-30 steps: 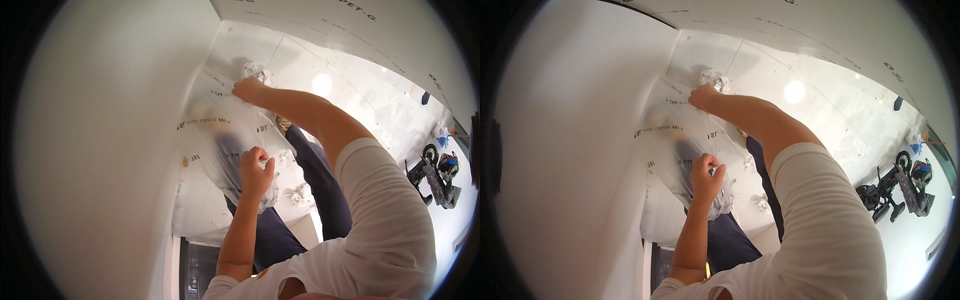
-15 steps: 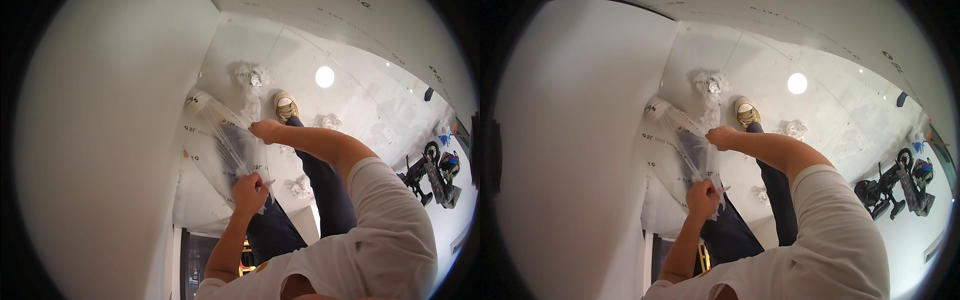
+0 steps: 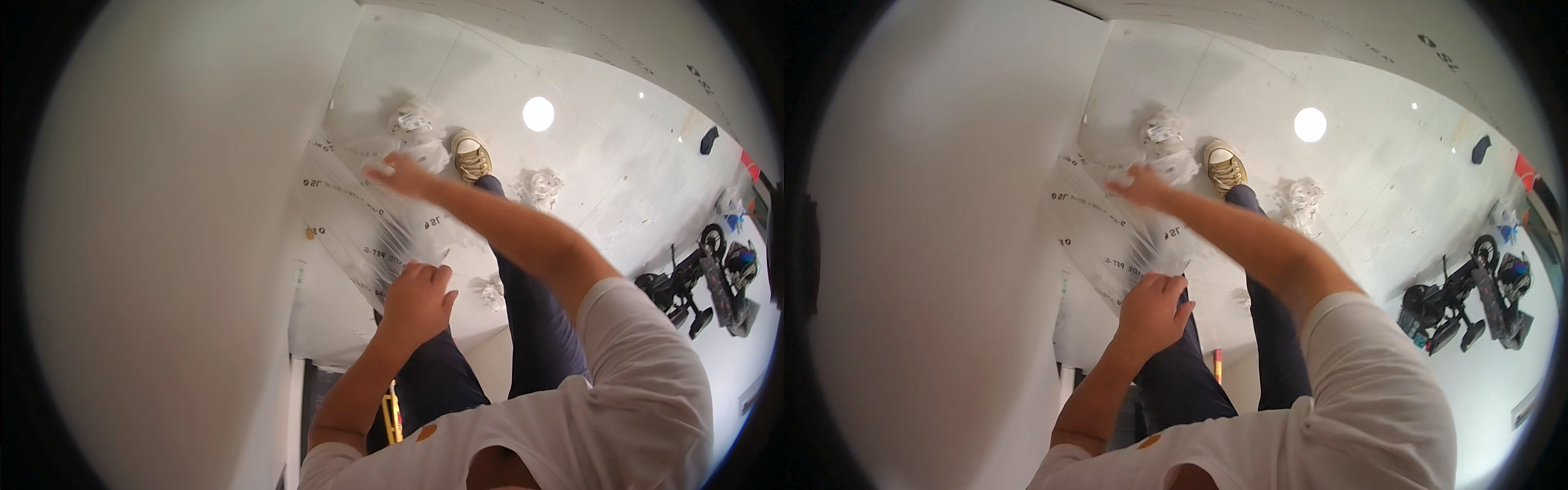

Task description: The person removes protective plastic film from white cabinet surfaces and a countertop. They then unpack a metal dish rack and a stainless steel tray from a cardboard box and place the rack into the tray.

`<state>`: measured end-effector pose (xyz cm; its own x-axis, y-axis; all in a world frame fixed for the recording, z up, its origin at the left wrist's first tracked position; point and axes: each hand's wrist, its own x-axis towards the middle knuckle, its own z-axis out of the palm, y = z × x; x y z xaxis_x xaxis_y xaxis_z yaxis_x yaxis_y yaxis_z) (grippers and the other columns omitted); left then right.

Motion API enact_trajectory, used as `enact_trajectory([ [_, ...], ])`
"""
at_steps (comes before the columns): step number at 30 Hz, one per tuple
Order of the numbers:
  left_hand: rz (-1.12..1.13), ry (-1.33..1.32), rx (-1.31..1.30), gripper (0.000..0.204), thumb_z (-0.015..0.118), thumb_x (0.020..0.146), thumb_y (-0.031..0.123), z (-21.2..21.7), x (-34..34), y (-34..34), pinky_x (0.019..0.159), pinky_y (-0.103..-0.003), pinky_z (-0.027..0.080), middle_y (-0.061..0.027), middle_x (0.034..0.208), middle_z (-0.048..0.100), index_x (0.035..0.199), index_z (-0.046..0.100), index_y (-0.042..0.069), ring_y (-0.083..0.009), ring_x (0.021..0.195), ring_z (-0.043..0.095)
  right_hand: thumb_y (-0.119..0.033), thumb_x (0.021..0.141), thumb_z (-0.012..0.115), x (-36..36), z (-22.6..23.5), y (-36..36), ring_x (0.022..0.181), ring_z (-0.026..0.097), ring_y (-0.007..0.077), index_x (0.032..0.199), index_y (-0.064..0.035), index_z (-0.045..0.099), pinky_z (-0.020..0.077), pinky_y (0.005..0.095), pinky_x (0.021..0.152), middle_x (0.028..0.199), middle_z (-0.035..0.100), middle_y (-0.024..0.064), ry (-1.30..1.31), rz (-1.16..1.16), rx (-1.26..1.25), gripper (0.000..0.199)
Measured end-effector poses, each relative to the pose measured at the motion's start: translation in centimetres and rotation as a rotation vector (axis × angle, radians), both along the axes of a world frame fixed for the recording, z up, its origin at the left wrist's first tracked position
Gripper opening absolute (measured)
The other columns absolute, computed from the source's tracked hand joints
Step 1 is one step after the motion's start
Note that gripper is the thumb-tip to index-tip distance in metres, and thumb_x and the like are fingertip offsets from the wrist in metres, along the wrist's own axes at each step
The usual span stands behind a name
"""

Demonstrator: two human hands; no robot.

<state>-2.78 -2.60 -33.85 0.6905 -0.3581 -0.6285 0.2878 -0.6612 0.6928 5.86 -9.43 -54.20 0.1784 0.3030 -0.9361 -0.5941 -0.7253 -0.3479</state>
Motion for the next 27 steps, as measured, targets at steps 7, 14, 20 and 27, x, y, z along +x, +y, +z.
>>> enact_trajectory([
  [7,-0.232,-0.132,0.207,0.028,0.069,0.078,0.012,5.5,6.4,4.9,0.083,-0.041,0.049,-0.0132,0.096,0.065,0.104,0.061,0.004,-0.0318,0.093,0.061,-0.024,0.092,0.049,-9.0,2.9,6.6,0.088,0.064,0.0388,0.109,-0.0034,0.053,0.0496,0.0485,0.078,0.096,0.065,0.0226,-0.275,0.009,0.093,0.027],
  [14,-0.142,-0.86,0.406,0.014,0.064,0.084,0.002,0.5,9.7,11.1,0.074,-0.035,0.052,-0.0088,0.092,0.065,0.098,0.062,0.003,-0.0273,0.083,0.063,-0.012,0.088,0.047,-7.3,0.9,-0.5,0.084,0.066,0.0359,0.108,-0.0088,0.053,0.0518,0.047,0.068,0.09,0.066,0.0156,-0.474,0.376,0.052,0.021],
  [20,-0.266,-0.941,0.462,0.013,0.066,0.083,0.003,-0.5,8.7,11.1,0.071,-0.035,0.051,-0.0088,0.087,0.064,0.095,0.062,0.004,-0.0264,0.081,0.063,-0.013,0.089,0.047,-5.8,-2.0,-8.4,0.089,0.066,0.0326,0.108,-0.0104,0.055,0.0524,0.0443,0.072,0.093,0.066,0.0141,-0.588,0.592,-0.025,0.021],
  [27,-0.116,-0.803,0.496,0.015,0.067,0.083,0.007,-2.8,7.9,11.8,0.073,-0.035,0.05,-0.0079,0.09,0.064,0.097,0.062,0.004,-0.0255,0.084,0.062,-0.027,0.095,0.044,-11.4,-4.6,-22.6,0.09,0.064,0.0363,0.098,-0.0067,0.055,0.0509,0.0464,0.074,0.093,0.066,0.0183,-0.391,0.436,-0.376,0.023],
])
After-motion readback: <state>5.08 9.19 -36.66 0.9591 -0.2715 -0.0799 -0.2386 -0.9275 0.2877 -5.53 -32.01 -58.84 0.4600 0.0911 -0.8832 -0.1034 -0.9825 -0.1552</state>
